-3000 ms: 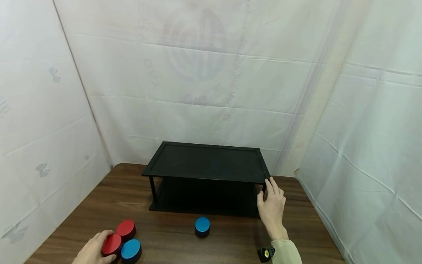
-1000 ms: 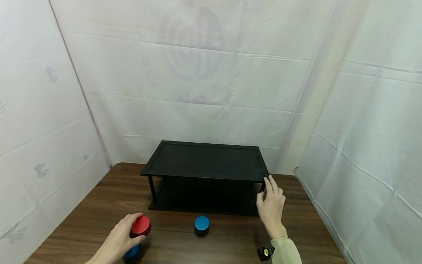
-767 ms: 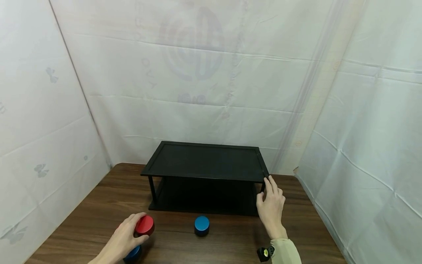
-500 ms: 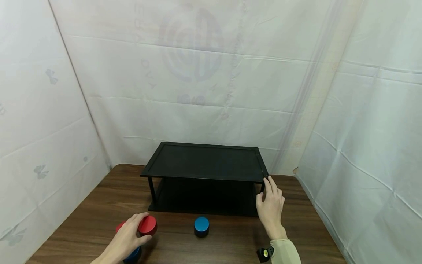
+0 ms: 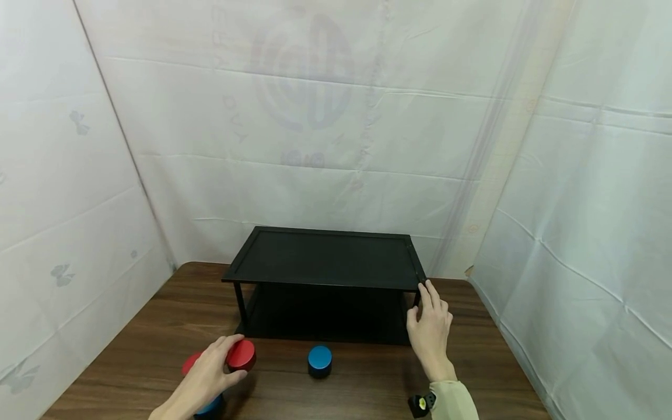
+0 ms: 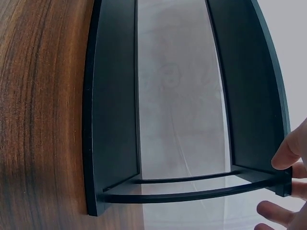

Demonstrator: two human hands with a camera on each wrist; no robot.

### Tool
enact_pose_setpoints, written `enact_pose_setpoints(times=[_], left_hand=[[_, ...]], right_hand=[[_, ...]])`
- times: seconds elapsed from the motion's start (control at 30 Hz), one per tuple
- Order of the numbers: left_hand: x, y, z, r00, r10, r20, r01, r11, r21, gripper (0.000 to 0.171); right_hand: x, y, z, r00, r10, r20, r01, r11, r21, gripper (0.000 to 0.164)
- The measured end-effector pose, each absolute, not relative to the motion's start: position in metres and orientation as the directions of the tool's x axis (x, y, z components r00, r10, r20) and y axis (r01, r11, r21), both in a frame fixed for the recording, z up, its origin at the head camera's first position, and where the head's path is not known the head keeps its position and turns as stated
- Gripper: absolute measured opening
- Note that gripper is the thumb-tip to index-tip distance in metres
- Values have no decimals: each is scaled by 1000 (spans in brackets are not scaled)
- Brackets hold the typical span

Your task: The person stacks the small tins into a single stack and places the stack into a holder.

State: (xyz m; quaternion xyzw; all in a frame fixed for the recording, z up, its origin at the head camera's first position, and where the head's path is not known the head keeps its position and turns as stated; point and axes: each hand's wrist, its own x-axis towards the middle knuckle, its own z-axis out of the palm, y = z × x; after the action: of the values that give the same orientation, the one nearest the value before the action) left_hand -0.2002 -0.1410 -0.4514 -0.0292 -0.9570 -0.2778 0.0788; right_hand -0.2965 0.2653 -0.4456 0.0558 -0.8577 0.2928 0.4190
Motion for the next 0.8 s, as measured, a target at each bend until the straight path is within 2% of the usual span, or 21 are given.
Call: enact_pose_setpoints(times=[0.8], left_hand=[[-210,-122,-449,-979,59,197,159,824,544,62]], right_hand=[[-295,265,-446,-655,145,742,-338,822,-459,49]])
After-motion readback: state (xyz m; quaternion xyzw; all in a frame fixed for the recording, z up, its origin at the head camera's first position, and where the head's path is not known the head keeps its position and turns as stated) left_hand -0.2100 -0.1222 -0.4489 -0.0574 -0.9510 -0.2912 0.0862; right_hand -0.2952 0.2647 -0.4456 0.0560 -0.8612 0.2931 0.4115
